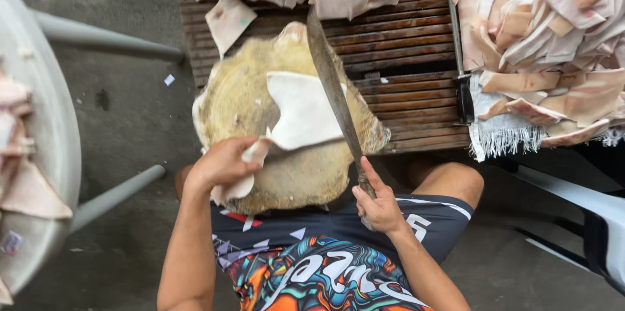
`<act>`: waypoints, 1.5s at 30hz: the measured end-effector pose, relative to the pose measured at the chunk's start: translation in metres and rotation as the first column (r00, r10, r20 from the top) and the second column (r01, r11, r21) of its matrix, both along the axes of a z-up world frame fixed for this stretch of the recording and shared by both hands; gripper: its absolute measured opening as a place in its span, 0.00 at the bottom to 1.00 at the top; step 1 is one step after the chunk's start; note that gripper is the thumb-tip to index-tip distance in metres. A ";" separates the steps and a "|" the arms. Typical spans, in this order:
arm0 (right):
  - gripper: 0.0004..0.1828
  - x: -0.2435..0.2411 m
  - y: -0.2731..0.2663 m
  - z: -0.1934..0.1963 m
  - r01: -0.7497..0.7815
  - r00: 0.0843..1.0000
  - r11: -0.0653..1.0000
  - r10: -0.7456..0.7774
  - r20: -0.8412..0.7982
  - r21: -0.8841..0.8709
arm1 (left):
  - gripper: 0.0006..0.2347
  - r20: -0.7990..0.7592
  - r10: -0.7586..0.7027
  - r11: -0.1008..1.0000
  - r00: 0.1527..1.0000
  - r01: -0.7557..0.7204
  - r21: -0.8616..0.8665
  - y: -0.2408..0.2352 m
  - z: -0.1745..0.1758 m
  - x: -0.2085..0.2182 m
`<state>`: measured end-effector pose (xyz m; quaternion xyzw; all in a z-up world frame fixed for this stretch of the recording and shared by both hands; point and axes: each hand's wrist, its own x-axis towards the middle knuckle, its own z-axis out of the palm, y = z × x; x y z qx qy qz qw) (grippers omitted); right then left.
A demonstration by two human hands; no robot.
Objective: The person is slicing pieces of pork skin into strips using a large knife on a wooden cutting board.
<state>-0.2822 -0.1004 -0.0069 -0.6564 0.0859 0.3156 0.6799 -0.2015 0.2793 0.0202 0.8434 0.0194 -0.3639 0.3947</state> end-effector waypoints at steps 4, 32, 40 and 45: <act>0.36 -0.018 0.011 0.017 -0.115 0.975 0.941 0.168 0.145 -0.318 | 0.24 -0.028 0.202 0.968 0.979 -0.204 -0.144 -0.019 -0.001 -0.036; 0.33 -0.068 -0.024 0.119 -0.112 0.512 0.990 -0.019 0.859 0.089 | 0.15 -0.097 0.475 0.861 0.875 -0.484 -0.153 -0.050 -0.012 -0.142; 0.31 -0.059 0.015 0.038 0.078 0.656 0.768 0.441 0.613 -0.636 | 0.14 -0.015 0.398 0.911 0.917 -0.397 -0.111 -0.040 -0.027 -0.133; 0.30 -0.069 0.006 0.013 0.050 0.701 0.813 0.385 0.601 -0.580 | 0.15 -0.180 0.506 0.797 0.844 -0.537 -0.278 -0.029 -0.036 -0.140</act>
